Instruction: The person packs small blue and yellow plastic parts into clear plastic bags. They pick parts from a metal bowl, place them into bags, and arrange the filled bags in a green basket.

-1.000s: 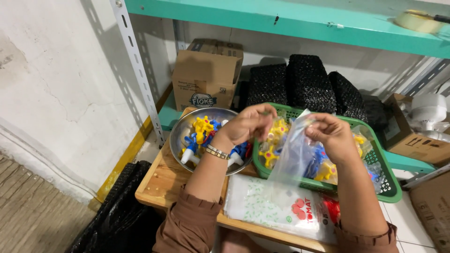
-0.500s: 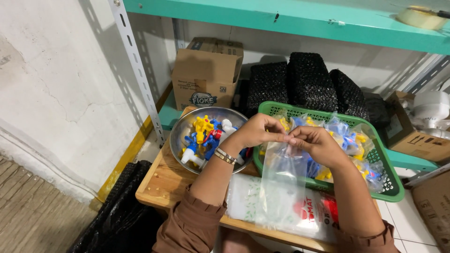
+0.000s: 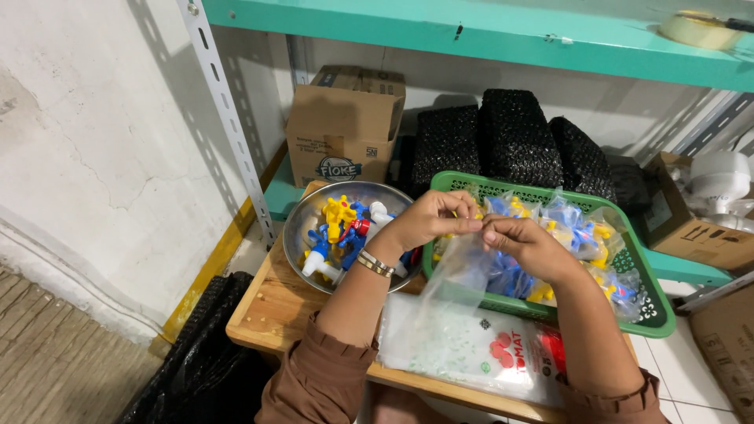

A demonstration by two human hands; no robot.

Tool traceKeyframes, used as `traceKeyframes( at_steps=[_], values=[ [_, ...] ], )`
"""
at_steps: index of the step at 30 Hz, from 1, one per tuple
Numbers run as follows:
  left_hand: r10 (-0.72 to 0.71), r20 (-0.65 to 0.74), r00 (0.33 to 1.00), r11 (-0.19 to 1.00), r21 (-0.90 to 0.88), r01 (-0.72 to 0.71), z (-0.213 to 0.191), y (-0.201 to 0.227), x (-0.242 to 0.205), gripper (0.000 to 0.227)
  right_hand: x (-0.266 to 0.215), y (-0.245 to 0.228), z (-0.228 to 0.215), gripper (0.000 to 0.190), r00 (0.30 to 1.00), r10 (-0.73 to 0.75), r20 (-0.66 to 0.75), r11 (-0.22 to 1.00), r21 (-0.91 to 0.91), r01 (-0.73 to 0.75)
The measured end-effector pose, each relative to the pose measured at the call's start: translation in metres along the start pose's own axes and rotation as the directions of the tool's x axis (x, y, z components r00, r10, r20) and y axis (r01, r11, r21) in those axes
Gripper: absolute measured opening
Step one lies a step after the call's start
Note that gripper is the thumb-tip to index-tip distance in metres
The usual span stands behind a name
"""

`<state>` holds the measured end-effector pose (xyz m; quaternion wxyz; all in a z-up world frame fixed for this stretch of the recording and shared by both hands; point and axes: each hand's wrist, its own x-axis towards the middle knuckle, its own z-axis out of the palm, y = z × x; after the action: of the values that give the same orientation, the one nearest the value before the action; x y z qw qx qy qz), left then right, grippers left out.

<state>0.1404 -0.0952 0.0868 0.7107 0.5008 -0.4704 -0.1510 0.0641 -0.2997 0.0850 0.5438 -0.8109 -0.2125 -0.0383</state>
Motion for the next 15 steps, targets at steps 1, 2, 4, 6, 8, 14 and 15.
traceKeyframes(
  at_steps=[1, 2, 4, 6, 8, 14, 15],
  values=[
    [0.0, -0.001, 1.0, 1.0, 0.0, 0.0, 0.001, 0.001, -0.001, 0.024, -0.001, -0.004, 0.002, 0.029, 1.0, 0.0, 0.001, 1.0, 0.0, 0.0],
    [0.005, -0.001, 1.0, 0.996, -0.092, -0.005, 0.002, 0.003, -0.001, 0.026, -0.002, -0.009, 0.003, 0.03, 1.0, -0.006, 0.015, 1.0, 0.018, 0.006],
    [0.009, -0.005, 1.0, 0.983, -0.184, -0.01, 0.001, -0.003, -0.003, 0.029, -0.003, -0.013, 0.005, 0.03, 0.999, -0.01, 0.031, 0.999, 0.037, 0.009],
    [-0.038, -0.011, 0.999, 0.954, -0.299, 0.033, -0.003, -0.014, -0.002, 0.028, -0.002, -0.015, 0.004, 0.031, 0.994, -0.094, 0.05, 0.995, 0.049, 0.092],
    [-0.078, -0.008, 0.997, 0.969, -0.236, 0.074, -0.004, -0.011, -0.004, 0.027, -0.001, 0.007, -0.002, 0.03, 0.982, -0.188, 0.014, 0.979, 0.088, 0.186],
    [-0.162, 0.067, 0.985, 0.986, 0.048, 0.159, 0.0, -0.011, -0.004, 0.028, 0.001, 0.0, 0.001, 0.036, 0.906, -0.41, -0.11, 0.859, 0.289, 0.424],
    [-0.181, 0.11, 0.977, 0.982, 0.083, 0.172, 0.004, -0.004, -0.005, 0.031, 0.001, -0.008, 0.003, 0.038, 0.897, -0.431, -0.098, 0.838, 0.326, 0.438]
  ],
)
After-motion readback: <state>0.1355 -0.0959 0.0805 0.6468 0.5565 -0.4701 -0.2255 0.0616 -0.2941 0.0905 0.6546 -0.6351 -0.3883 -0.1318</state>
